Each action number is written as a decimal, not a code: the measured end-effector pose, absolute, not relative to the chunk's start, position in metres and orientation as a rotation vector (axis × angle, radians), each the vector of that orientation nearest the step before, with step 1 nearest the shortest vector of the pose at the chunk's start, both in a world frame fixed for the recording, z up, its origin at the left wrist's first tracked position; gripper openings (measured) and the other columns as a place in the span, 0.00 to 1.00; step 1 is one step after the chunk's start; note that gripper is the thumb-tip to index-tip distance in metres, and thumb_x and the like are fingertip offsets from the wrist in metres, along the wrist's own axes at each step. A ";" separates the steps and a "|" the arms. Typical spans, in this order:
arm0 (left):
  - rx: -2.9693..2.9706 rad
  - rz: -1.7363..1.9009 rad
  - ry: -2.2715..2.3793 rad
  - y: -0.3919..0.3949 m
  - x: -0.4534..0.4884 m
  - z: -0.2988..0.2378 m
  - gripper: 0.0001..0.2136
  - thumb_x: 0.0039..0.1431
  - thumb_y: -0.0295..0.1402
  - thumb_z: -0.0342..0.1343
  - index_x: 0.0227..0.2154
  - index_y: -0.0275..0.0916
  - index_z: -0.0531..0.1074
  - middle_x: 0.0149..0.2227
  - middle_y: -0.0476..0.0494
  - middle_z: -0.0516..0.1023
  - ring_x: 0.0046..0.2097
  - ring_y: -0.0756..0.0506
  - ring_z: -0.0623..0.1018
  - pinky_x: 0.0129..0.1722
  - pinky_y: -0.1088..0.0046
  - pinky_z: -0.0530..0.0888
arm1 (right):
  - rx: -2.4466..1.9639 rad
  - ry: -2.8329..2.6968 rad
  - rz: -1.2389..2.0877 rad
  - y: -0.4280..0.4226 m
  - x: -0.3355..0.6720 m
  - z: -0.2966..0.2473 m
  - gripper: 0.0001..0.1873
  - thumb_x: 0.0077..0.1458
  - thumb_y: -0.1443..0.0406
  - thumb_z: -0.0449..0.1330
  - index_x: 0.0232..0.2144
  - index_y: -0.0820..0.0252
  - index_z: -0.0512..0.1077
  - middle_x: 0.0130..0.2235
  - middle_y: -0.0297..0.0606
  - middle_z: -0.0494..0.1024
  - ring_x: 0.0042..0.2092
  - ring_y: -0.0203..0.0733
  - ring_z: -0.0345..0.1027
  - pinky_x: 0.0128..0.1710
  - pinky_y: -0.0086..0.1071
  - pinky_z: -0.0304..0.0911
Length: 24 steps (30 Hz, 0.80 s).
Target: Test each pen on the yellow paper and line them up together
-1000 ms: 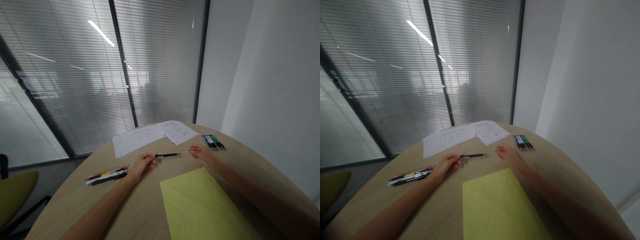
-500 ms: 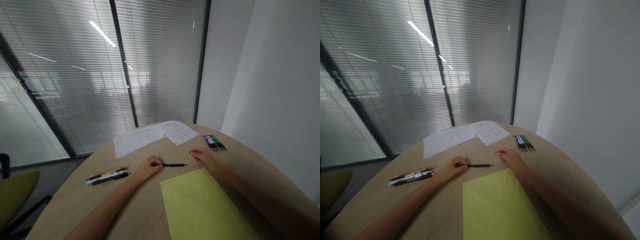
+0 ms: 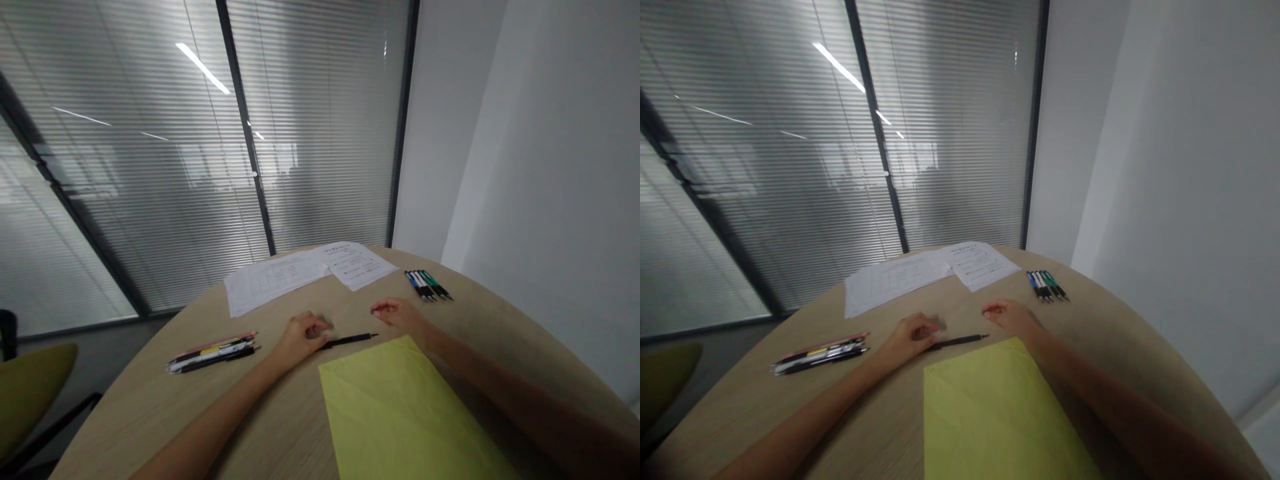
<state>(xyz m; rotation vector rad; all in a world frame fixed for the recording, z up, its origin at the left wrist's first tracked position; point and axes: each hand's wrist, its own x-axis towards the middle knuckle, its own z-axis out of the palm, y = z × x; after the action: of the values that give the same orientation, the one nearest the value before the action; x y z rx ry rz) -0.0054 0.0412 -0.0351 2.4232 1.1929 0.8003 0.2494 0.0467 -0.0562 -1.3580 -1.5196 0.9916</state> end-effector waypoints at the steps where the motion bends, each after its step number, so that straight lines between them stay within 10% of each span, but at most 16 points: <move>1: 2.415 0.828 1.204 0.039 -0.002 -0.034 0.04 0.45 0.30 0.56 0.26 0.38 0.74 0.24 0.50 0.69 0.28 0.51 0.68 0.29 0.77 0.64 | -1.336 -1.523 1.010 0.044 0.246 -0.054 0.13 0.35 0.61 0.61 0.27 0.61 0.72 0.20 0.31 0.71 0.20 0.30 0.57 0.21 0.25 0.53; 24: 2.217 0.819 1.061 0.003 0.027 -0.022 0.07 0.49 0.30 0.52 0.20 0.35 0.71 0.20 0.50 0.69 0.24 0.51 0.66 0.24 0.78 0.61 | -1.159 -1.815 0.973 -0.005 0.207 -0.030 0.05 0.41 0.64 0.59 0.24 0.60 0.72 0.25 0.35 0.75 0.29 0.36 0.66 0.29 0.27 0.59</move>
<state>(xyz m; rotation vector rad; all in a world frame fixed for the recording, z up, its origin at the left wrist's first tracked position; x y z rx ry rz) 0.0274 0.0034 -0.0215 2.2168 1.0611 0.8187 0.2069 -0.0049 -0.0296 -1.1589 -1.8152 0.9726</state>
